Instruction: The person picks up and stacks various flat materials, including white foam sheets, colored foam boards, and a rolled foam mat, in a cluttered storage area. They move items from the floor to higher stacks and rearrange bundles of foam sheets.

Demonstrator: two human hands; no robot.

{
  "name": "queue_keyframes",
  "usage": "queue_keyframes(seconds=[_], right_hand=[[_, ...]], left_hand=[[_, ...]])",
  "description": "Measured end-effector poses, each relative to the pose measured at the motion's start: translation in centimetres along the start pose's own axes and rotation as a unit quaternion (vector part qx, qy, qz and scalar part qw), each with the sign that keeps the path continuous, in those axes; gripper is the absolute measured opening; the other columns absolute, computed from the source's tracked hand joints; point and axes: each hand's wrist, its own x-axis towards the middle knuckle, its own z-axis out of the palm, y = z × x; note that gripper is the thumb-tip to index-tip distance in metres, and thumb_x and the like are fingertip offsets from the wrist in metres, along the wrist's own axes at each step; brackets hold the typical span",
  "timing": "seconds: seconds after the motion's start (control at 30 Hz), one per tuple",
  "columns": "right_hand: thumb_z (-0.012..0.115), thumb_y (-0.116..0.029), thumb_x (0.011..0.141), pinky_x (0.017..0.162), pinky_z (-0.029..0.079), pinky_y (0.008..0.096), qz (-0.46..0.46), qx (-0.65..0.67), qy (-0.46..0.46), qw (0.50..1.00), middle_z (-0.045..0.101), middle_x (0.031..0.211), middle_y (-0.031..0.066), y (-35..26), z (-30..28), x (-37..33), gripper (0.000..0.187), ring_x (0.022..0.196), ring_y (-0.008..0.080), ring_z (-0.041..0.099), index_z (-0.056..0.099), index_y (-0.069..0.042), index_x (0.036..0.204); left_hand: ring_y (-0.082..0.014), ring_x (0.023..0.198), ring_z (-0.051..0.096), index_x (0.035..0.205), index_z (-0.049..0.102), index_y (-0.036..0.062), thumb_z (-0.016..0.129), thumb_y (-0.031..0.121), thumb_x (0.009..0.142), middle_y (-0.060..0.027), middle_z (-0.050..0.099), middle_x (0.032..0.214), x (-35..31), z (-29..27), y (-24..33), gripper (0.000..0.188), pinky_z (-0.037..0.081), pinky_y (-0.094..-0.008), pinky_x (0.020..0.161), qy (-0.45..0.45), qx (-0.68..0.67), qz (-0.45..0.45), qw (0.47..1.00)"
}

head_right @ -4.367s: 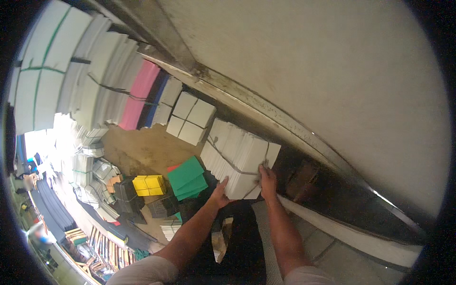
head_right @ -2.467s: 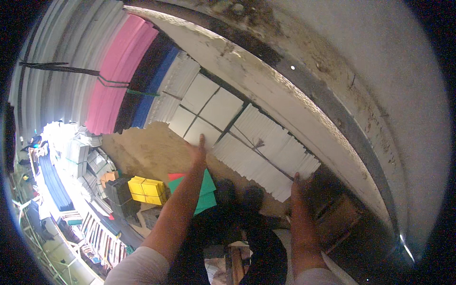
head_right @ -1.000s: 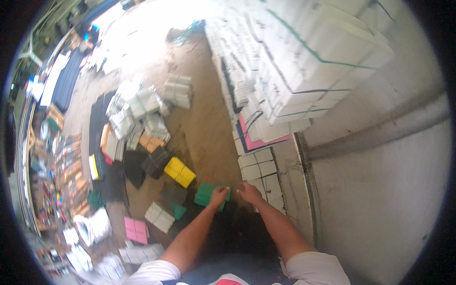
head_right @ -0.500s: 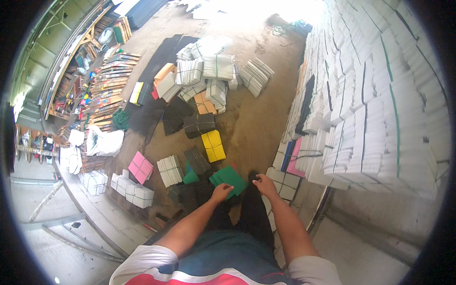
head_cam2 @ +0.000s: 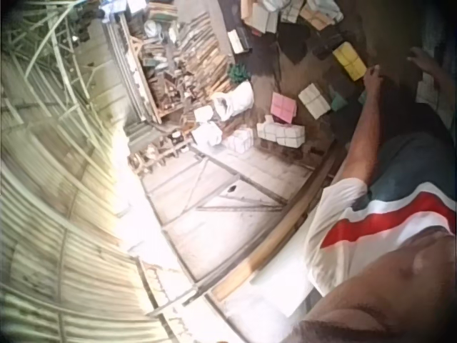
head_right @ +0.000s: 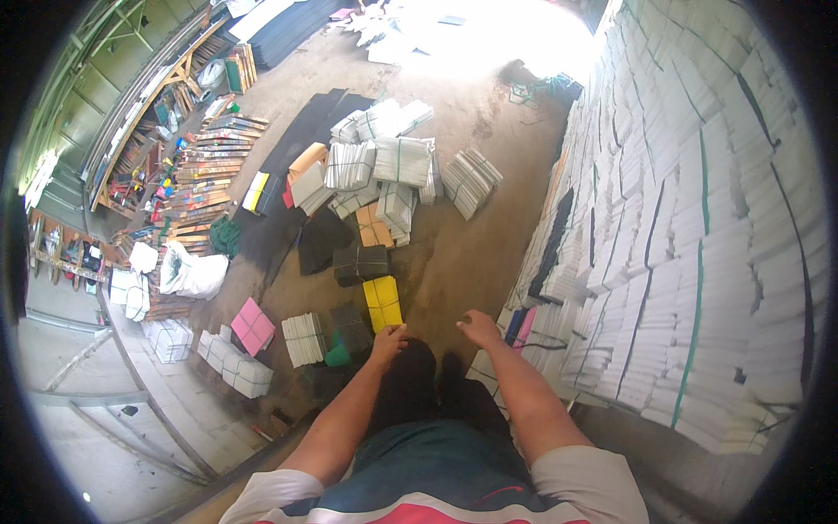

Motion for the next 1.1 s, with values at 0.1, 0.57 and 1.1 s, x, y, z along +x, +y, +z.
queue_keyframes(seconds=[0.1,0.57,1.1], right_hand=[[0.069,-0.042,0.093,0.109,0.048,0.0462,0.004,-0.013,-0.019,1.0,0.066,0.136,0.0209,-2.2,-1.5,2.6,0.056,0.13,0.0369,0.061,0.066,-0.004,0.134],[0.068,-0.04,0.095,0.109,0.048,0.0467,0.104,-0.027,-0.062,0.992,0.066,0.137,0.0174,-7.3,-12.7,20.9,0.055,0.129,0.0355,0.061,0.063,-0.006,0.137],[0.07,-0.037,0.095,0.105,0.051,0.0486,0.1,-0.029,-0.057,0.993,0.069,0.132,0.0176,-4.9,-25.7,42.3,0.048,0.126,0.0366,0.063,0.066,-0.008,0.133]], left_hand=[[-0.0224,0.098,0.067,0.138,0.06,0.0014,0.06,0.04,0.104,-0.011,0.069,0.123,2.6,-1.0,1.5,0.052,0.05,-0.0392,0.087,0.005,0.004,-0.016,1.0],[-0.0202,0.089,0.067,0.123,0.069,0.0008,0.068,0.043,0.101,-0.0084,0.071,0.107,23.3,1.2,12.8,0.048,0.053,-0.0363,0.078,-0.052,0.061,-0.019,0.997],[-0.0169,0.084,0.069,0.115,0.071,-0.0022,0.072,0.041,0.097,-0.01,0.073,0.099,40.8,11.1,30.6,0.047,0.057,-0.0335,0.076,-0.041,0.104,-0.009,0.994]])
